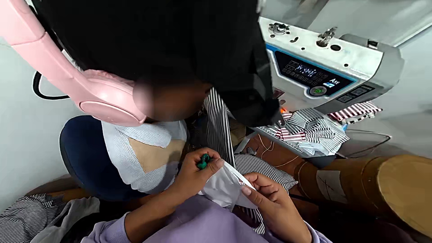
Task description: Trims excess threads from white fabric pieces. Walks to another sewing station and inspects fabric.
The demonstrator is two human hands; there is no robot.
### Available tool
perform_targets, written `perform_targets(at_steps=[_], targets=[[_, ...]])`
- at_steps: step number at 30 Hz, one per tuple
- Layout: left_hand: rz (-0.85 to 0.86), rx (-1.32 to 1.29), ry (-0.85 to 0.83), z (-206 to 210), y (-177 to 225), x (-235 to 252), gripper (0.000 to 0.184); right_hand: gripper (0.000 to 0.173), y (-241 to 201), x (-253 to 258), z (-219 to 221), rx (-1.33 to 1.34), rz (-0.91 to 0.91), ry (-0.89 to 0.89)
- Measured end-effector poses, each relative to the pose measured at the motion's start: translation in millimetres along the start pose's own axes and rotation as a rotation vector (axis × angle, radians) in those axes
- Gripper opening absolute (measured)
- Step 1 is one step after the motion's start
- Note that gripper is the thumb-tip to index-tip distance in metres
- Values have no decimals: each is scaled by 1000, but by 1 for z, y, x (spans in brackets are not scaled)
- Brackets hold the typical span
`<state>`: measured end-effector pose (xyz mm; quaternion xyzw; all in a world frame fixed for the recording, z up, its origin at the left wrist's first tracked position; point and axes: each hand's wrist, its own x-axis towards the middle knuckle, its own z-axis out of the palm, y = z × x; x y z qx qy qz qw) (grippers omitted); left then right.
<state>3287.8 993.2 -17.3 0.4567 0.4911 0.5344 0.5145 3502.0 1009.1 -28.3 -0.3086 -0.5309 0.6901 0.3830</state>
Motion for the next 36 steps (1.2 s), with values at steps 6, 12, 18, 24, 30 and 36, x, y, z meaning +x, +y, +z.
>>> perform_targets(at_steps=[6,12,18,24,30,36], targets=[[-85,-20,3,10,-14,7,7,10,8,-11,0,15,24,198],[-120,-30,-31,26,-24,17,7,14,11,-15,-4,131,-37,257],[-221,-125,-15,37,-30,21,6,18,19,-15,-6,283,38,369],[-233,-151,-89,41,-32,23,6,11,12,-22,-13,218,46,382],[-199,-146,-207,37,-23,20,9,11,6,-25,-16,177,-4,388],[-90,-14,-331,31,-19,20,12,17,-5,-26,-16,125,-53,361]])
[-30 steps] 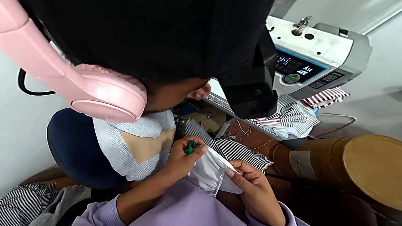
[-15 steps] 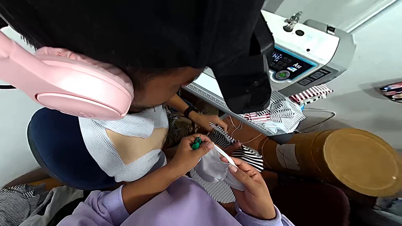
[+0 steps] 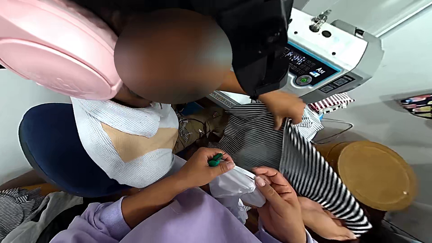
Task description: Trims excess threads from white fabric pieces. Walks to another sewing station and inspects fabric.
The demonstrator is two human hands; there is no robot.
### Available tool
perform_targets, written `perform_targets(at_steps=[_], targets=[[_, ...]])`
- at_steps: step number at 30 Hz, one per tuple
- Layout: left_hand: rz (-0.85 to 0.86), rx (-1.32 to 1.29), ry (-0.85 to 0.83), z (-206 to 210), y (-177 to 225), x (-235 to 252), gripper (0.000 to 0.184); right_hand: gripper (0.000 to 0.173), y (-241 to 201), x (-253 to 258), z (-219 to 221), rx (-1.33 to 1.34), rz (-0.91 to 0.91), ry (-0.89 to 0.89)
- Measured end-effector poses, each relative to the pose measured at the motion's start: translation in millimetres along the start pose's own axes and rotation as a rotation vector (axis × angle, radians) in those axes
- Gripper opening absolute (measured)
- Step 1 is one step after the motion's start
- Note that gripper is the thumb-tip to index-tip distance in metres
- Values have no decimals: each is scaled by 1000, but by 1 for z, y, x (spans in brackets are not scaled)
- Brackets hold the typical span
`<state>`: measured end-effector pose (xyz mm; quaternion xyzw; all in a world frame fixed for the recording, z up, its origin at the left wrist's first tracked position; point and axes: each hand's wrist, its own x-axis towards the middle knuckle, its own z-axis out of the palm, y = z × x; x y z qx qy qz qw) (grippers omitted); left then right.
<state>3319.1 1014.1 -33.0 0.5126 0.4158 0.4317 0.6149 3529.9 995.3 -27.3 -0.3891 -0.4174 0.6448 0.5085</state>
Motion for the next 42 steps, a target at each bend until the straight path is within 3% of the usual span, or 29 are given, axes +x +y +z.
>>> perform_targets(at_steps=[9,17,27,38,42], targets=[[-111,-90,128,9,5,0,12,14,2,-2,-5,-173,-171,12],[-87,-98,144,13,4,0,13,30,4,2,-5,-259,-97,-19],[-109,-76,150,16,1,-2,12,20,10,-2,-5,-356,-89,126],[-95,-32,173,11,9,-2,13,12,12,9,-2,-571,21,33],[-80,13,190,7,8,-1,14,19,11,15,1,-386,23,-32]])
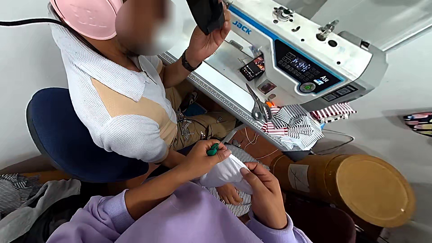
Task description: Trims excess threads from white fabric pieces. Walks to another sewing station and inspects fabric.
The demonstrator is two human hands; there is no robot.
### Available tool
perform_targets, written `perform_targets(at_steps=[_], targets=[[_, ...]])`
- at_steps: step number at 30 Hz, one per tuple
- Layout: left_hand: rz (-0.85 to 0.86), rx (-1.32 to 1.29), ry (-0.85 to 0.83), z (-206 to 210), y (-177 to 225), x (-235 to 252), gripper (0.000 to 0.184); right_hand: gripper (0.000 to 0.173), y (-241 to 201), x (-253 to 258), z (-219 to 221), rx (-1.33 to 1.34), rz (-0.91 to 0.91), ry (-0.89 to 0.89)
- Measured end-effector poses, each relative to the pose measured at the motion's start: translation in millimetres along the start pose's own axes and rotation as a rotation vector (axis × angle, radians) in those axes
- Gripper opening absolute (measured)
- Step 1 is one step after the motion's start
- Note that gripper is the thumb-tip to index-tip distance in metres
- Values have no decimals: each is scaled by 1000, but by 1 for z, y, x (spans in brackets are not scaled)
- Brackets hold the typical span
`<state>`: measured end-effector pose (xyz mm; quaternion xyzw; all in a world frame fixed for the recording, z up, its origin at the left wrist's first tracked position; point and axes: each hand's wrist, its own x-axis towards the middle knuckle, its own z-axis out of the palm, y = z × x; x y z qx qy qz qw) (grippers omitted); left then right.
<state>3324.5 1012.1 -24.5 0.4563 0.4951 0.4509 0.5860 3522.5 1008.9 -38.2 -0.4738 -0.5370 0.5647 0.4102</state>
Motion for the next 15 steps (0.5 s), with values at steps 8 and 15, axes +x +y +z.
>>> perform_targets(at_steps=[8,15], targets=[[67,-12,-15,-7,-2,15,10,7,1,13,-6,129,25,-58],[61,-72,34,-16,-6,41,11,9,-4,31,-2,216,63,-104]])
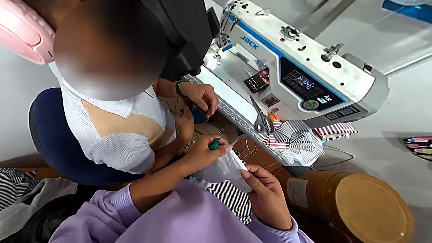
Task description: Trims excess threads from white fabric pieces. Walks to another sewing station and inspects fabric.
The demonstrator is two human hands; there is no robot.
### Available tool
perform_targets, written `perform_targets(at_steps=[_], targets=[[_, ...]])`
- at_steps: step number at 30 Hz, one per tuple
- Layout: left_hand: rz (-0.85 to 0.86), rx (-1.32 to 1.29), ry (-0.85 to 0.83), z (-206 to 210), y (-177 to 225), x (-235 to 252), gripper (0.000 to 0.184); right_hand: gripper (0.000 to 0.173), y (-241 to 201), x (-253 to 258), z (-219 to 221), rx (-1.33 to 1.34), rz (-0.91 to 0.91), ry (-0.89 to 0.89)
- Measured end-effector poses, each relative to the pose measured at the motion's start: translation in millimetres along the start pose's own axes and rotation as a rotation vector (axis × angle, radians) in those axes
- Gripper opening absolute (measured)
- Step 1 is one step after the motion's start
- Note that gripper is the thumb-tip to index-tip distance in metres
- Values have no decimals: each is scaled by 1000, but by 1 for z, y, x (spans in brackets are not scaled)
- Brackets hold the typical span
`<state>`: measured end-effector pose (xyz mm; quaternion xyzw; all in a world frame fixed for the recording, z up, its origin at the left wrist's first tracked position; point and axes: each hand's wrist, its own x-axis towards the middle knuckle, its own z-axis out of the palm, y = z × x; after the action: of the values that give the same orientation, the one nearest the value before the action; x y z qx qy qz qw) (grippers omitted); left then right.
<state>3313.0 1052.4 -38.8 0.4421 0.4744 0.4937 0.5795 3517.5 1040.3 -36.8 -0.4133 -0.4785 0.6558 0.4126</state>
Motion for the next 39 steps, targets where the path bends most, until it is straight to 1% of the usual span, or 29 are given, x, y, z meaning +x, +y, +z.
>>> perform_targets(at_steps=[2,5,7,11,15,17,19,21,23,26,29,30,32,34,37,39], targets=[[6,-9,7,-3,-1,6,9,9,-2,7,1,106,32,-13],[18,17,8,-5,4,7,9,16,-2,14,3,265,95,-55],[31,42,29,-3,8,4,12,19,-3,17,6,326,133,-102],[44,-37,19,-10,-6,17,9,19,-5,23,11,296,136,-92],[89,-68,43,-14,-7,20,9,14,-5,26,14,266,111,-80],[103,-24,78,-14,-4,14,10,14,-5,29,15,211,84,-55],[102,73,124,-8,-4,-3,9,15,-4,33,15,153,50,-14],[48,87,147,0,-4,-12,7,17,-3,37,14,98,20,19],[11,76,207,10,7,-15,5,19,-1,41,14,36,4,40],[32,129,341,21,32,-15,8,20,0,47,17,-46,-25,25],[-24,168,420,17,54,-12,13,23,-1,58,17,35,-48,-2],[-45,169,424,11,53,-9,15,27,-2,63,16,81,-49,9],[9,128,458,-5,27,1,19,32,-3,73,10,141,-50,1],[97,90,512,-23,2,14,27,32,-3,79,5,148,-41,-2],[230,166,584,-39,-4,12,31,31,1,76,0,88,-20,65],[322,269,582,-40,1,-2,29,26,8,69,-2,46,10,100]])
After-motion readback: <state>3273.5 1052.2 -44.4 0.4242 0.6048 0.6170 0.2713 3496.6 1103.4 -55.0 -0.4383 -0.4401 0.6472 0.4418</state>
